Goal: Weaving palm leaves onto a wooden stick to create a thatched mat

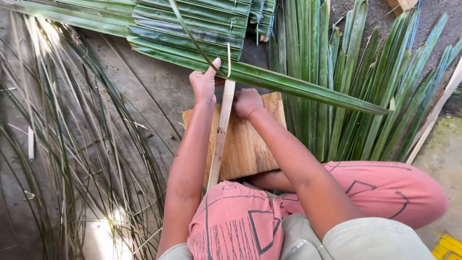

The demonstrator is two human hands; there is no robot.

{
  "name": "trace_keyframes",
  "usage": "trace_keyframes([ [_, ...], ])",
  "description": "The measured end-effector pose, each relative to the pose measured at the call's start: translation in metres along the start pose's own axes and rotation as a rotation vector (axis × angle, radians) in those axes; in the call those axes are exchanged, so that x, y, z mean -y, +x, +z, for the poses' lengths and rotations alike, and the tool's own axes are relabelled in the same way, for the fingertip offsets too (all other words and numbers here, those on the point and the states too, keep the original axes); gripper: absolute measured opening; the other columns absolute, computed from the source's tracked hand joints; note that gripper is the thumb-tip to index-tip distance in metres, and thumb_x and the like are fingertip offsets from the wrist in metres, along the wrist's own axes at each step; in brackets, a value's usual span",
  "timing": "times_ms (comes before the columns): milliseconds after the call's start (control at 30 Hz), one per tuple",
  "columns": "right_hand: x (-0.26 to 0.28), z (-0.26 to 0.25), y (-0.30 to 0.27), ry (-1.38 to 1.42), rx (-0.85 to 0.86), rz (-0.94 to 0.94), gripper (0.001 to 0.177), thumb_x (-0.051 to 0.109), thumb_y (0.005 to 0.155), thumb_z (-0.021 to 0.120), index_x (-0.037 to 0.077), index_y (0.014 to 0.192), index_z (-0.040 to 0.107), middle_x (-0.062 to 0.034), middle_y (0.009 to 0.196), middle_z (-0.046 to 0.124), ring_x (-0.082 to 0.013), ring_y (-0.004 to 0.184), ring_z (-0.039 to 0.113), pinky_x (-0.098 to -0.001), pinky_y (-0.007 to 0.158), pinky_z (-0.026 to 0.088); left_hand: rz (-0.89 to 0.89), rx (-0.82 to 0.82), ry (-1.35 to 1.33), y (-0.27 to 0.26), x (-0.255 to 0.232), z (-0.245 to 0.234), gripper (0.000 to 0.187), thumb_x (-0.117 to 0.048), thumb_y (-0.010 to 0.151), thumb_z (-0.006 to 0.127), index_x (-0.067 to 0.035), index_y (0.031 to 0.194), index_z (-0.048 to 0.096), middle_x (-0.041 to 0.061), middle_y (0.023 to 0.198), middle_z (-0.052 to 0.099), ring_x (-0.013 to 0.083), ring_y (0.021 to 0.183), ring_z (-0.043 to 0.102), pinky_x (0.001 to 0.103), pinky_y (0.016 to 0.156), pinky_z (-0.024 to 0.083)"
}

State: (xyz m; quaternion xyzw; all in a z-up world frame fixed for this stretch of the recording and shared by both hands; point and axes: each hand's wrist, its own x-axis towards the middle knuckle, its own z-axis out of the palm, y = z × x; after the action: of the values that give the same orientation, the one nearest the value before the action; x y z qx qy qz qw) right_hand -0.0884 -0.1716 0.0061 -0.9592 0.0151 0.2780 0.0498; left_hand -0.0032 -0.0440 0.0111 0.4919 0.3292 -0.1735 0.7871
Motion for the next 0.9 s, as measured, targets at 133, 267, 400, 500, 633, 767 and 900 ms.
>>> trace_keyframes([
  [133,0.014,-0.009,-0.020,-0.007,-0.113,0.079,0.032,0.038,0.082,0.059,0.015,0.077,0.081,-0.0083,0.077,0.076,-0.0309,0.085,0.074,-0.0401,0.075,0.059,0.014,-0.022,-0.024,0.011,0.011,-0.005,0.025,-0.015,0.079,0.091,0.002,0.083,0.073,0.020,0.074,0.075,0.0324,0.062,0.077,0.045,0.048,0.066],
  [267,0.021,-0.035,-0.050,0.266,-0.582,-0.048,0.018,0.024,0.085,0.068,0.007,0.085,0.071,-0.0134,0.091,0.063,-0.0325,0.095,0.064,-0.0412,0.081,0.056,0.049,-0.052,-0.061,0.023,0.027,-0.007,0.024,-0.013,0.078,0.091,0.001,0.081,0.073,0.018,0.072,0.074,0.0303,0.058,0.076,0.043,0.046,0.065],
  [400,0.024,-0.092,-0.082,0.356,-0.731,-0.055,0.009,0.018,0.092,0.070,0.015,0.084,0.069,-0.0062,0.077,0.062,-0.0253,0.082,0.068,-0.0345,0.074,0.056,0.053,-0.069,-0.087,0.019,0.027,-0.006,0.024,-0.010,0.077,0.091,0.004,0.078,0.072,0.021,0.069,0.073,0.0326,0.055,0.074,0.045,0.044,0.064],
  [500,0.021,-0.121,-0.068,0.556,-0.820,-0.068,0.006,0.014,0.097,0.065,0.012,0.097,0.070,-0.0061,0.087,0.062,-0.0271,0.083,0.066,-0.0381,0.075,0.056,0.041,-0.048,-0.055,0.014,0.014,-0.002,0.027,-0.015,0.076,0.093,0.002,0.077,0.072,0.020,0.068,0.073,0.0318,0.054,0.075,0.046,0.045,0.065],
  [633,0.019,-0.108,-0.038,0.726,-0.817,0.022,0.011,0.014,0.092,0.070,0.014,0.103,0.072,-0.0038,0.086,0.062,-0.0191,0.077,0.068,-0.0297,0.072,0.057,0.040,-0.023,-0.050,0.018,0.012,-0.002,0.027,-0.014,0.076,0.093,0.002,0.077,0.072,0.020,0.067,0.072,0.0319,0.054,0.075,0.046,0.046,0.065],
  [767,0.011,-0.069,-0.018,0.821,-0.803,0.196,0.013,0.014,0.086,0.072,0.016,0.099,0.072,-0.0024,0.082,0.063,-0.0180,0.071,0.068,-0.0305,0.068,0.057,0.030,-0.008,-0.030,0.019,0.009,-0.003,0.030,-0.015,0.074,0.094,0.003,0.078,0.071,0.019,0.067,0.071,0.0319,0.054,0.074,0.047,0.047,0.064],
  [900,0.013,-0.063,-0.013,0.806,-0.817,0.260,0.011,0.019,0.086,0.075,0.019,0.096,0.070,0.0012,0.080,0.064,-0.0172,0.070,0.069,-0.0311,0.068,0.057,0.030,-0.014,-0.023,0.032,0.019,-0.009,0.030,-0.015,0.075,0.094,0.004,0.079,0.072,0.019,0.068,0.072,0.0330,0.055,0.075,0.049,0.048,0.065],
])
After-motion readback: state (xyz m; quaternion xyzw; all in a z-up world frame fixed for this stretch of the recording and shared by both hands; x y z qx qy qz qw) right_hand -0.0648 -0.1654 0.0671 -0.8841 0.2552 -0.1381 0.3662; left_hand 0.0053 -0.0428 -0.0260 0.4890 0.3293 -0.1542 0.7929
